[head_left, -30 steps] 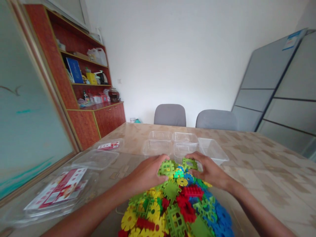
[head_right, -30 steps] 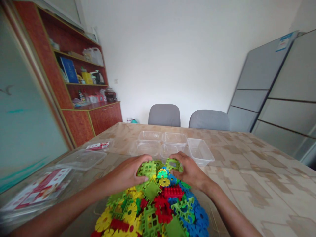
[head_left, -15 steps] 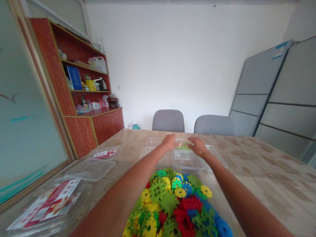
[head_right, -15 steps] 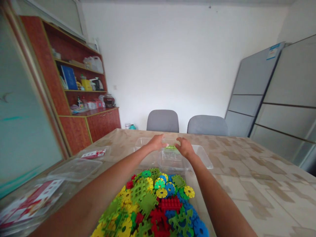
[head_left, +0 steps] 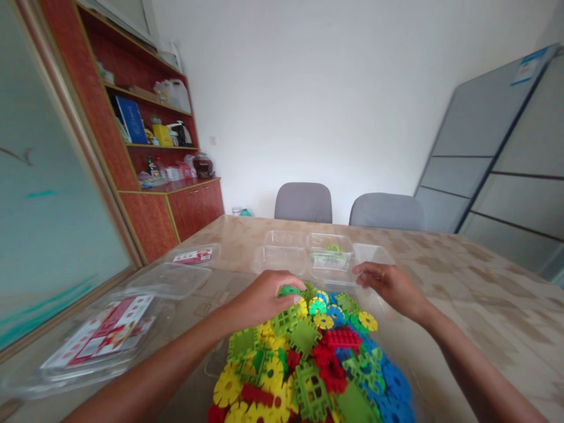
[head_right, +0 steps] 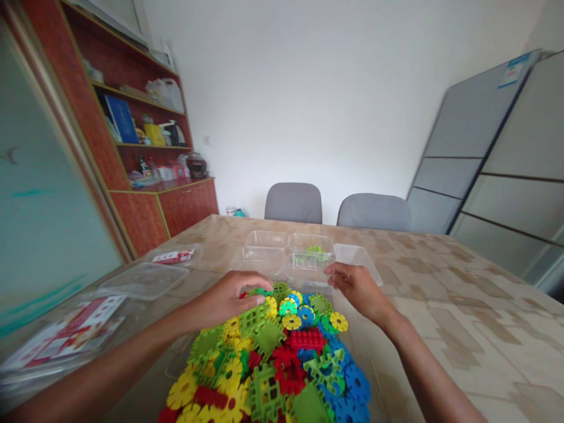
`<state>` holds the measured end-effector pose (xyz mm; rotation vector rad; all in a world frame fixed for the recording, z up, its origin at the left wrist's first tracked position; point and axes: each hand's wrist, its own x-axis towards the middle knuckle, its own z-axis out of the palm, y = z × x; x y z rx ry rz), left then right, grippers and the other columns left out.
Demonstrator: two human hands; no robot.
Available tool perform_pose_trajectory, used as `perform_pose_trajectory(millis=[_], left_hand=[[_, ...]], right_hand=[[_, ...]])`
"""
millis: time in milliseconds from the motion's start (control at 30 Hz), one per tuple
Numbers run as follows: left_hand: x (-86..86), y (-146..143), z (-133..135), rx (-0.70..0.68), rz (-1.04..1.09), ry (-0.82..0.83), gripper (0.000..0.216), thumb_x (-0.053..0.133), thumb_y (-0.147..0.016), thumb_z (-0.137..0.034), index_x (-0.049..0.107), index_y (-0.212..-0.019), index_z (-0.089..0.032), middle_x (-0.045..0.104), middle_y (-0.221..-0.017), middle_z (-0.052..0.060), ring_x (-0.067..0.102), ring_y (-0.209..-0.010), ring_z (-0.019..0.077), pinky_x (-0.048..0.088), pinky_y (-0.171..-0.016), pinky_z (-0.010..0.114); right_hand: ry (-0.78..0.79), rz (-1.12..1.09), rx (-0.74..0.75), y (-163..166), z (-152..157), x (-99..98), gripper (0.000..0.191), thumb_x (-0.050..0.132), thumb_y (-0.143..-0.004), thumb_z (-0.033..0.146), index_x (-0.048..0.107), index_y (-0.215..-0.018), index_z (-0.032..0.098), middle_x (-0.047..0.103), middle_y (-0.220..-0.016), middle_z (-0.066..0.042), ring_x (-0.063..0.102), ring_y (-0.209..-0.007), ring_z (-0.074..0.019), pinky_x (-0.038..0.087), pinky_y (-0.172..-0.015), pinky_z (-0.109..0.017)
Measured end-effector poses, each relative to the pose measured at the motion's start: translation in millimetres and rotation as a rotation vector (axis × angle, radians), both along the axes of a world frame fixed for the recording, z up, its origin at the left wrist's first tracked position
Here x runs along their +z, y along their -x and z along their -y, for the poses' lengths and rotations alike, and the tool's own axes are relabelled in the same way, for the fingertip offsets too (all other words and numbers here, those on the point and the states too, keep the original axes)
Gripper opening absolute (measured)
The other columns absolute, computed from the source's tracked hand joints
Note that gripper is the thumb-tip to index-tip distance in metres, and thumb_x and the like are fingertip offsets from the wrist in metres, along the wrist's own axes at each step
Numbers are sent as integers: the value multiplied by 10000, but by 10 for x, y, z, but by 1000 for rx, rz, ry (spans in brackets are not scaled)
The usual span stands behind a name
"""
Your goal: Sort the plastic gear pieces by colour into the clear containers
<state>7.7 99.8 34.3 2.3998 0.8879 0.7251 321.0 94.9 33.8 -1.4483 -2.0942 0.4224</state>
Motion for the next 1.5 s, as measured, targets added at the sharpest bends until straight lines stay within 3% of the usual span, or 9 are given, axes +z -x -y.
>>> perform_pose_trajectory(millis=[233, 367, 500, 667, 800, 967, 1167, 1300, 1500], left_hand=[[-71, 250, 291, -6, -153, -40, 279, 598, -873, -183, 645, -1146, -219, 631, -1243, 49, 542, -1185, 211, 371, -1041, 332], [-119, 181, 348, -60, -225, -35, 530, 648, -855, -230, 490, -1360, -229, 494, -1417, 71, 423, -1312, 241, 295, -1114, 392], [-180, 100, 425, -155, -274, -21, 686, 726, -802, -253, 421, -1417, -248, 365, -1510, 85, 319, -1383, 279, 254, -1138, 436], [-144, 69, 440, -184, -262, -57, 593, 779, -771, -252, 534, -1311, -240, 524, -1371, 82, 415, -1310, 270, 289, -1114, 403], [-133, 97, 405, -138, -271, -74, 563, 803, -745, -242, 573, -1258, -232, 549, -1320, 84, 455, -1260, 275, 338, -1073, 385], [-167, 124, 357, -81, -292, -141, 483, 706, -803, -95, 569, -1238, -256, 586, -1242, 54, 496, -1199, 248, 307, -1079, 413], [-67, 125, 384, -86, -307, -174, 360, 656, -841, -83, 611, -1173, -216, 615, -1219, 58, 518, -1179, 247, 329, -1054, 397], [21, 158, 442, -132, -280, -141, 345, 637, -877, -139, 590, -1206, -231, 606, -1234, 49, 517, -1180, 228, 339, -1051, 364], [65, 141, 505, -198, -318, -57, 405, 719, -828, -196, 596, -1213, -230, 604, -1237, 60, 514, -1188, 243, 341, -1050, 349]], right_hand=[[47, 158, 82, 110, 101, -35, 295, 418, -845, 212, 692, -938, 152, 734, -784, -100, 679, -693, -242, 481, -621, -318], [28, 217, 140, 164, 154, -68, 327, 382, -874, 169, 698, -957, 145, 733, -929, -134, 680, -858, -265, 499, -758, -359], [58, 222, 225, 238, 200, -146, 358, 432, -810, 84, 695, -1039, 165, 708, -1082, -127, 649, -996, -252, 490, -876, -359], [96, 267, 217, 304, 213, -230, 411, 531, -747, 64, 666, -1128, 142, 683, -1132, -153, 609, -1056, -291, 442, -947, -412], [127, 230, 275, 338, 220, -144, 272, 506, -797, 95, 699, -980, 154, 724, -920, -86, 649, -834, -231, 487, -755, -314], [165, 194, 311, 359, 299, 3, 201, 492, -876, 218, 674, -836, 144, 680, -737, -53, 597, -673, -191, 431, -602, -276], [362, 207, 286, 387, 440, 62, 266, 624, -829, 291, 680, -1061, 174, 704, -961, -76, 638, -830, -216, 474, -697, -284], [330, 258, 284, 423, 433, 7, 263, 700, -749, 189, 688, -1012, 175, 684, -944, -53, 623, -840, -213, 471, -709, -282], [230, 244, 341, 466, 422, -3, 60, 622, -834, 168, 681, -833, 154, 658, -776, -32, 602, -718, -180, 449, -638, -267]])
